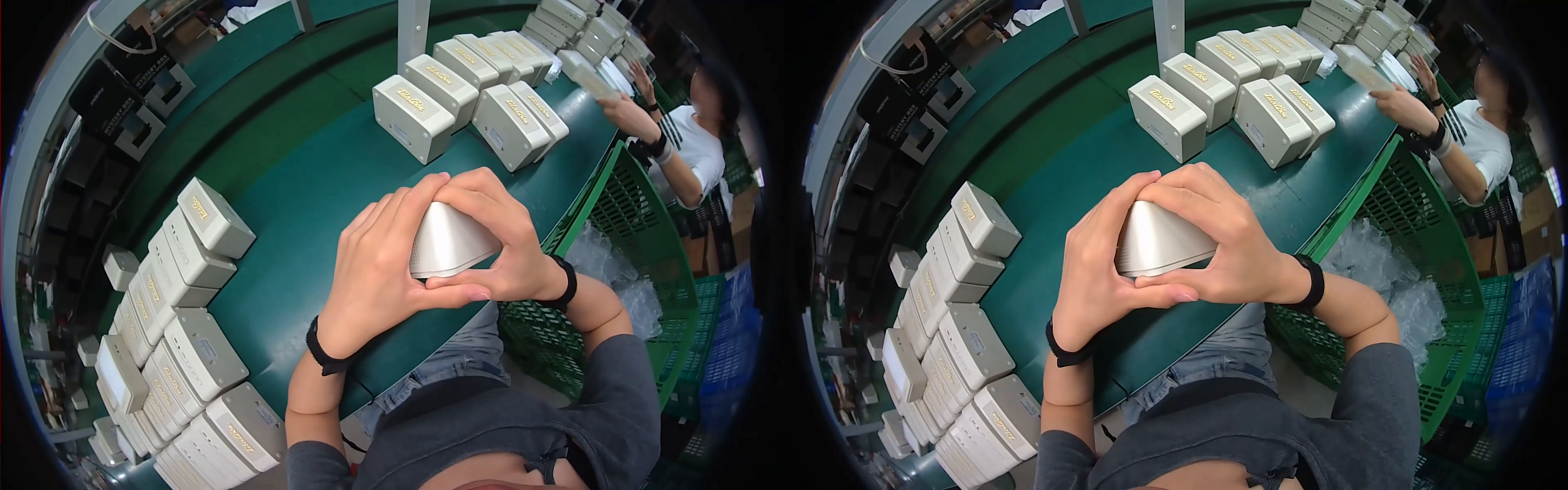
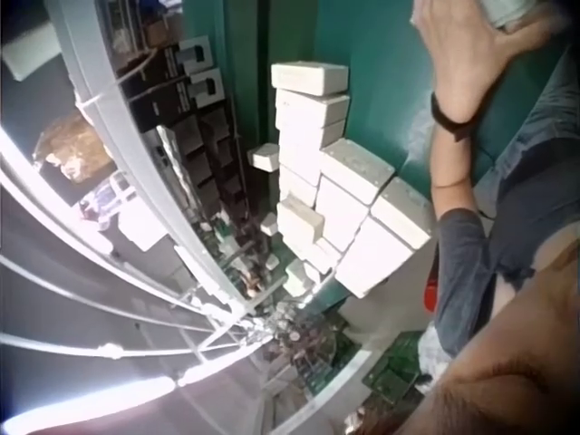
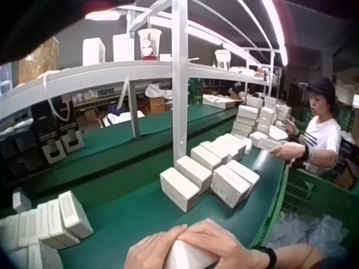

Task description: The person picks up a speaker from the conveyor belt, turns it over to inspect it, and presses the buttons before placing it back on the belt and repeating the process with others.

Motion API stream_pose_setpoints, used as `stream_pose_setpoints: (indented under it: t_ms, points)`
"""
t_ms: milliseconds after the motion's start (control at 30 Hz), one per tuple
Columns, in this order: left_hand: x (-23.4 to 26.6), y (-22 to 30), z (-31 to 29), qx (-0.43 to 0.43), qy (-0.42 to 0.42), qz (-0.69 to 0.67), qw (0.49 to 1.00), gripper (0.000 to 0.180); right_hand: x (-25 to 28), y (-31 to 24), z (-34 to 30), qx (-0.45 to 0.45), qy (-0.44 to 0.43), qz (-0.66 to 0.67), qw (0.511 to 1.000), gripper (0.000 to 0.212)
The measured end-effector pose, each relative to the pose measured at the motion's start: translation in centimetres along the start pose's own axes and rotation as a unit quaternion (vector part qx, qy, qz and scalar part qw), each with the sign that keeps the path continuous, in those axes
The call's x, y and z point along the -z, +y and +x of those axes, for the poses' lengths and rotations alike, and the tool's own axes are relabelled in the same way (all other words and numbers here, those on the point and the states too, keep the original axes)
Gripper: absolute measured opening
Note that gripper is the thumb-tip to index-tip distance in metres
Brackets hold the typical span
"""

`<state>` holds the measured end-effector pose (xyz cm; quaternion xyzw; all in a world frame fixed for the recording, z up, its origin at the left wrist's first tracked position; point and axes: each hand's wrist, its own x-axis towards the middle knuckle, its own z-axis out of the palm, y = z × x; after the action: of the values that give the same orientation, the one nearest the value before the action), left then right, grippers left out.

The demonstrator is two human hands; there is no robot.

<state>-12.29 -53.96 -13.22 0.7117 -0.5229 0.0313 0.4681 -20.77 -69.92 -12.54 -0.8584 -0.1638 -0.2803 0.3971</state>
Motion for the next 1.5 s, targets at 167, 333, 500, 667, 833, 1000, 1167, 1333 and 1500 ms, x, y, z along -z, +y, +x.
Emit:
stream_pose_setpoints:
  t_ms: [167,333,500,667,833,1000,1167,1333,1500]
  points:
    - [-0.2,-0.1,-0.6,-0.015,0.015,0.018,1.0,0.1,-0.2,-0.3,-0.4,0.003,0.008,-0.001,1.0,0.061]
    - [-0.5,-0.8,-2.6,0.063,-0.003,-0.009,0.998,0.1,-1.4,1.4,-0.4,-0.009,-0.074,-0.011,0.997,0.065]
    - [0.5,0.3,-6.4,0.184,-0.044,-0.035,0.981,0.108,-2.7,1.2,-0.4,0.011,-0.17,-0.034,0.985,0.063]
    - [-0.1,-1.2,-9.0,0.227,-0.009,-0.113,0.967,0.104,-4.1,0.7,0.6,0.049,-0.239,-0.06,0.968,0.063]
    - [-1.0,-1.2,-10.1,0.263,0.026,-0.123,0.956,0.113,-5.3,0.7,0.2,0.073,-0.251,-0.093,0.961,0.063]
    - [-1.1,-0.8,-9.2,0.217,0.061,-0.093,0.97,0.113,-5.2,0.7,0.1,0.074,-0.241,-0.075,0.965,0.063]
    - [-1.4,-2.0,-9.0,0.163,0.054,-0.099,0.98,0.111,-5.4,1.2,0.4,0.054,-0.244,-0.048,0.967,0.062]
    - [-2.5,-2.9,-9.5,0.132,0.113,-0.155,0.972,0.109,-5.6,1.0,0.4,0.062,-0.224,-0.058,0.971,0.051]
    - [-3.0,-2.2,-8.8,0.143,0.114,-0.153,0.971,0.104,-5.0,1.6,0.8,0.057,-0.247,-0.066,0.965,0.057]
